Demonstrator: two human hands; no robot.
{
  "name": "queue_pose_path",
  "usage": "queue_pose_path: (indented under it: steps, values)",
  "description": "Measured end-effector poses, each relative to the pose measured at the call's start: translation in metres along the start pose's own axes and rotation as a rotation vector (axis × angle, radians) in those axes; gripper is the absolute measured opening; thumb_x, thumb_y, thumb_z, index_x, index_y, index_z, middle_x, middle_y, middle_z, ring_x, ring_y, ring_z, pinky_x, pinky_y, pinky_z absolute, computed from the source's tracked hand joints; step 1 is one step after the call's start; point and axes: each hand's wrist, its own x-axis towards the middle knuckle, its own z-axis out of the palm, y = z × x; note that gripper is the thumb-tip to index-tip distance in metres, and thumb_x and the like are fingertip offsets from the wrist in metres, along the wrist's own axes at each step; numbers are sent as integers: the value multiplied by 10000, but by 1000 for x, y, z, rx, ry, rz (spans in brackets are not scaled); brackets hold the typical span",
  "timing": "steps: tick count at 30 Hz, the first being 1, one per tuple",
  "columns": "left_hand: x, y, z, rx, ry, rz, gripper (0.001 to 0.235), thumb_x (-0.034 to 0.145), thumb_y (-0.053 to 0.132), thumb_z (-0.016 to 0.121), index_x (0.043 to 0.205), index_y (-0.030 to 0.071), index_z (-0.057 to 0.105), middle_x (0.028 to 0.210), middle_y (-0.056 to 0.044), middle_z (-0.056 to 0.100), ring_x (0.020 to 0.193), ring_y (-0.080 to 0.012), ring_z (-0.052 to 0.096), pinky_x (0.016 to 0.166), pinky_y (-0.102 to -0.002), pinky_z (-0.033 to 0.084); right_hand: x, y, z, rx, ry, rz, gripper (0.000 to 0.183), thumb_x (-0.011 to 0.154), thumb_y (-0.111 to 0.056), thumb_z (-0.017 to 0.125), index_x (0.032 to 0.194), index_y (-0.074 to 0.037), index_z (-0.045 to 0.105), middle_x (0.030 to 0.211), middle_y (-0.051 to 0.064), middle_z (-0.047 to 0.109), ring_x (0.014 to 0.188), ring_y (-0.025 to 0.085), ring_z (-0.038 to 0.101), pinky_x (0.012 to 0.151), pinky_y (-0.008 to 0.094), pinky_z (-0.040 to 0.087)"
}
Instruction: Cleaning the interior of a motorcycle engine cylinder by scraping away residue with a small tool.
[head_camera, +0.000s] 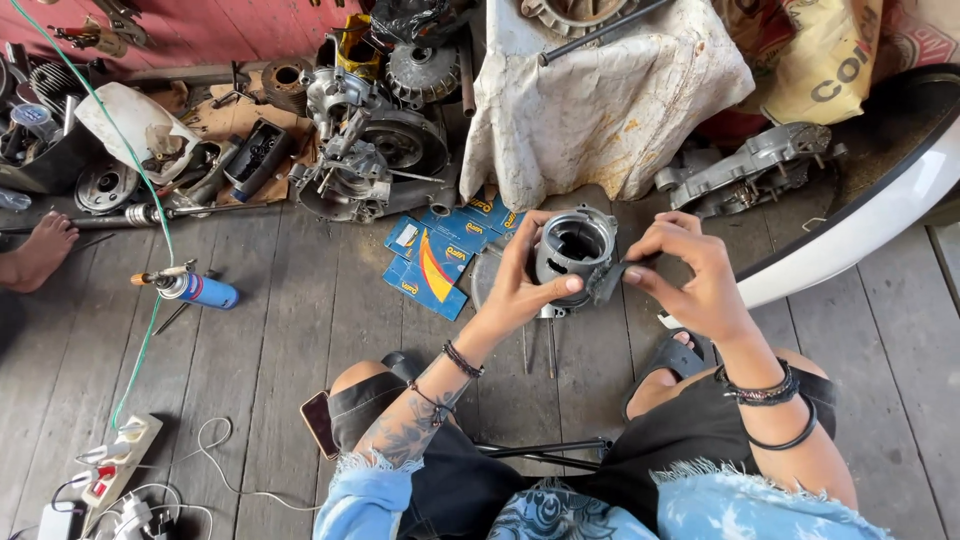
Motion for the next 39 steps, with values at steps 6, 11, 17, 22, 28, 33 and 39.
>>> queue_pose_path:
  steps: [6,11,17,22,28,33,39]
  values:
    - [1,4,-3,40,-6,37,661,791,297,898,1288,52,539,1226,-168,631,1195,-287,603,1056,-506,473,-5,24,-7,-94,47,-19,98,887,-137,820,959,-116,756,812,43,716,847,196,677,1117,405,357]
    - [0,5,-3,57,13,52,675,779,296,910,1276,49,526,1229,-167,628,1193,-283,602,1057,-514,470,-5,26,-9,-128,70,-20,108,898,-141,827,976,-115,756,803,41,704,817,196,665,1102,416,369]
    - [3,5,-4,100,24,69,690,752,316,925,1247,45,527,1231,-155,628,1174,-267,610,1042,-509,477,1,13,-7,-129,67,-33,115,889,-142,838,954,-119,746,794,14,704,791,181,670,1112,408,365]
    - [4,2,-6,82,8,68,672,746,318,929,1211,41,531,1183,-149,641,1155,-258,619,1034,-488,483,-3,16,-7,-140,73,-38,131,867,-165,849,955,-140,755,813,19,720,821,196,687,1110,400,374]
    - [3,-6,-5,32,-11,69,670,746,340,930,1199,35,542,1181,-141,647,1142,-235,621,1015,-476,493,-6,17,-11,-150,94,-25,91,919,-172,825,975,-146,758,822,0,709,839,171,663,1114,396,363]
    - [3,-6,-6,104,24,71,708,719,339,947,1208,31,538,1245,-168,636,1168,-282,623,1018,-504,480,2,8,-18,-154,88,-23,102,934,-128,824,983,-111,736,806,-2,698,777,166,662,1126,415,378]
    - [5,0,-2,116,28,78,708,707,331,955,1203,31,548,1232,-177,643,1155,-319,639,1014,-518,486,-5,20,-8,-130,62,-29,104,908,-204,823,959,-142,757,825,6,718,809,175,677,1118,405,364]
